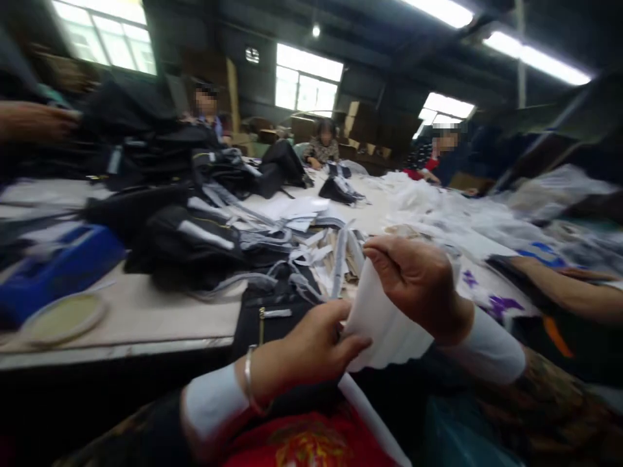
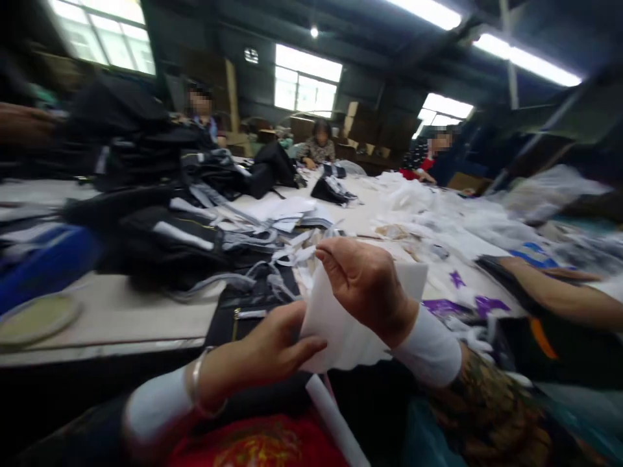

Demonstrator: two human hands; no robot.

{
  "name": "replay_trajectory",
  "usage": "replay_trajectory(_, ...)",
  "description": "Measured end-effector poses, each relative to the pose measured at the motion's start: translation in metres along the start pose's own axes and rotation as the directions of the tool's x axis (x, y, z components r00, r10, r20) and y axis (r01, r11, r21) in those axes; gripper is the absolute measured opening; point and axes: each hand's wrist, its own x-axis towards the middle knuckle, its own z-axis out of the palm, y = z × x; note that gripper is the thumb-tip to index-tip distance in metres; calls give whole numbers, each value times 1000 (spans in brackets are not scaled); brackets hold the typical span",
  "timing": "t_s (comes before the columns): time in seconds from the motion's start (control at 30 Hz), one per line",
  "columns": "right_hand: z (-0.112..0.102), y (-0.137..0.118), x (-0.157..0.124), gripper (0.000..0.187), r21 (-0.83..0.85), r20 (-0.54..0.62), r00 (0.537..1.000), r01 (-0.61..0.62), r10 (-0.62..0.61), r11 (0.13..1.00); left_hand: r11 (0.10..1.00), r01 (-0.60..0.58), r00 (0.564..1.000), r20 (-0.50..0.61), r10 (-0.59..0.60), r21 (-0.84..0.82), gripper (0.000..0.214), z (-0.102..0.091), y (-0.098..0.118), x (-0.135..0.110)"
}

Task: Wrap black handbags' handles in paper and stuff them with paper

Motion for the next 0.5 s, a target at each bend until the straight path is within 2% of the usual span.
replay_trajectory(0.03,8,-6,3,18,24,-25,1000,16,-15,1000,996,79,997,8,-79,-33,23,1,-4,-1)
replay_trajectory(0.1,23,-6,0,35,48,-43,999,-25,27,999,969,211,969,-101,-224,-129,25,-12,-17,-10)
replay_trajectory(0.17,44,4,-13,62,89,-19,978,-206,209,974,933,251,902,-288,-322,-256,24,-36,-28,-22)
replay_trajectory(0.2,57,10,-21,75,151,31,940,-340,340,928,918,239,856,-377,-354,-317,25,-50,-33,-28)
replay_trajectory(0.23,70,14,-30,84,245,141,873,-487,466,838,902,216,812,-444,-379,-375,28,-62,-36,-32)
replay_trajectory(0.27,84,17,-38,87,353,311,780,-625,543,696,884,188,777,-485,-401,-429,32,-72,-39,-35)
replay_trajectory(0.33,110,18,-54,84,457,622,576,-817,530,352,836,126,741,-509,-437,-534,39,-84,-42,-36)
replay_trajectory(0.37,121,17,-60,82,462,692,513,-856,508,233,809,96,736,-506,-451,-580,42,-88,-43,-36)
replay_trajectory(0.4,130,17,-66,81,461,703,484,-868,522,184,787,72,729,-506,-461,-613,44,-91,-43,-36)
replay_trajectory(0.43,136,17,-71,80,462,666,486,-864,566,198,776,54,717,-517,-468,-628,46,-94,-42,-38)
replay_trajectory(0.5,142,21,-80,75,467,533,571,-814,624,345,793,31,667,-579,-469,-608,49,-105,-39,-45)
